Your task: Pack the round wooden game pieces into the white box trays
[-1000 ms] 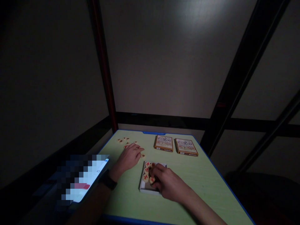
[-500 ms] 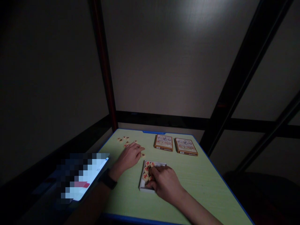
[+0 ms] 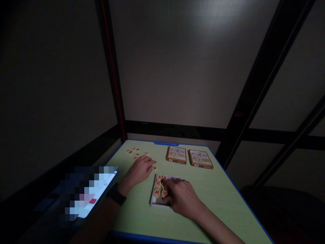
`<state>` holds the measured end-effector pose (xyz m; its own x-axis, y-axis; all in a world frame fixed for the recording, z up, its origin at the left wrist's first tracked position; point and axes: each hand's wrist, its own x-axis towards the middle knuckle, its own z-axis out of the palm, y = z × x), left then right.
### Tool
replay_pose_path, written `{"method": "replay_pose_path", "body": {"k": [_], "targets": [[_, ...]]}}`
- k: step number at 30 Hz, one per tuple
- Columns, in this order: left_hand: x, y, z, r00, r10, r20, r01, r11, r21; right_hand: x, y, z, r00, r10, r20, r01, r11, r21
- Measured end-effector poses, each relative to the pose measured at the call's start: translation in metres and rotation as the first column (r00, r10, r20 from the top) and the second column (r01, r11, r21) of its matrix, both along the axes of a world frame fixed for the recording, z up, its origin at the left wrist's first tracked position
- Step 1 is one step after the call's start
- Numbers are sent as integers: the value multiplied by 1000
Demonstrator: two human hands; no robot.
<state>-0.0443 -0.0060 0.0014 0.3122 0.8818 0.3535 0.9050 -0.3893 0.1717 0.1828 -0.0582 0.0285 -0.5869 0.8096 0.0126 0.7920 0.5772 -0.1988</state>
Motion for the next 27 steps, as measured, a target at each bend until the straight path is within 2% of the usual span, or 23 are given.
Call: {"method": "replay_pose_path", "body": {"k": [7, 14, 22, 27], "targets": [[-2, 2, -3, 1000, -8, 5, 8, 1000, 12, -4, 4, -8, 999, -28, -21, 27, 1000, -2], [-2, 3, -6, 1000, -7, -5, 7, 1000, 21, 5, 5, -5, 996, -20, -87, 14, 998, -68], [-1, 2, -4, 1000, -10, 1, 10, 1000, 18, -7, 0, -7, 996, -86, 4, 86, 996, -8], [-1, 1, -3, 1000, -7, -3, 7, 1000, 21, -5, 0, -4, 996, -89, -3, 88, 996, -30]]}}
